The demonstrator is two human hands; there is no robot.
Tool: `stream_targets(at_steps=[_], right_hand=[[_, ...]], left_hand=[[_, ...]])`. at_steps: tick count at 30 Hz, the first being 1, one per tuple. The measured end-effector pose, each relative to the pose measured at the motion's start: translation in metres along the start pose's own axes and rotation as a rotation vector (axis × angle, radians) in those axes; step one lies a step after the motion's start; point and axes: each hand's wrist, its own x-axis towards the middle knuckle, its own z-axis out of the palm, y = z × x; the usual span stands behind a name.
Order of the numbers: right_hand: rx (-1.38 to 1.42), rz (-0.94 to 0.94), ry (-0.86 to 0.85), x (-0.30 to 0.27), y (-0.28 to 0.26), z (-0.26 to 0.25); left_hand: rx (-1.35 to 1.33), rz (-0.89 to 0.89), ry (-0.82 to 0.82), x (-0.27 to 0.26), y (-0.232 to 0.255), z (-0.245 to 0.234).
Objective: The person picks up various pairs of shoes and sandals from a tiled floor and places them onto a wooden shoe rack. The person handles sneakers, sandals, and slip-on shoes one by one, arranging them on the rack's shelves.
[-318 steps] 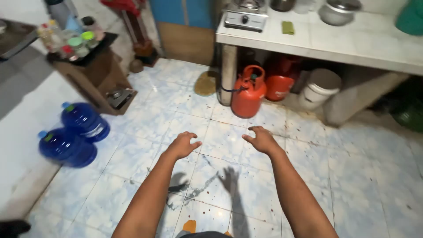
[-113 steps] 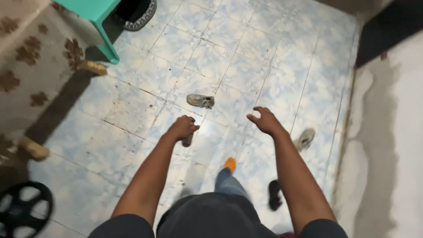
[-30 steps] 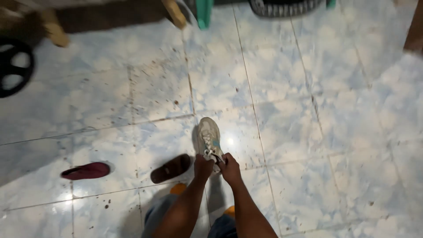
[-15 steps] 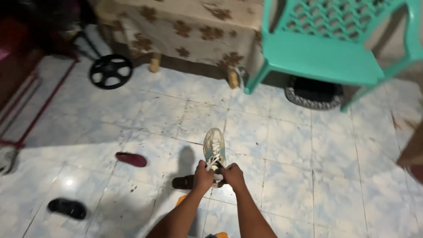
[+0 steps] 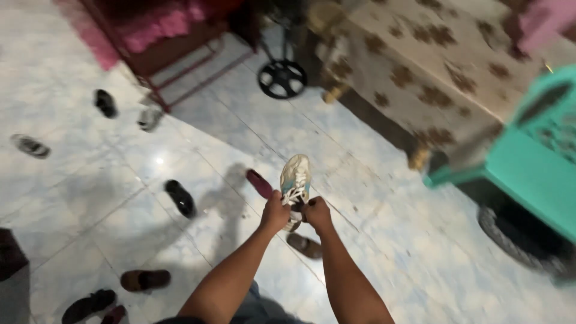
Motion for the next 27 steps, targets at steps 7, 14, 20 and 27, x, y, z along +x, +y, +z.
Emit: stream_targets(at_steps=[7, 14, 20, 27], right_hand=[[-0.187, -0.122, -0.131, 0.021, -0.136, 0.125], [-0.271, -0.279, -0.273, 0.065, -0.22, 0.238], [-0.397, -0.4, -0.399, 0.131, -0.263, 0.35], [-0.385, -0.469, -0.57, 0.173, -0.358, 0.466]], left_hand=[[-0.162, -0.039, 0.182, 0.003, 0.017, -0.183], [-0.211, -0.071, 0.401, 0.077, -0.089, -0.269], [-0.286, -0.138, 0.565, 0.106, -0.13, -0.344], [-0.343, -0.252, 0.729, 0.163, -0.16, -0.446]])
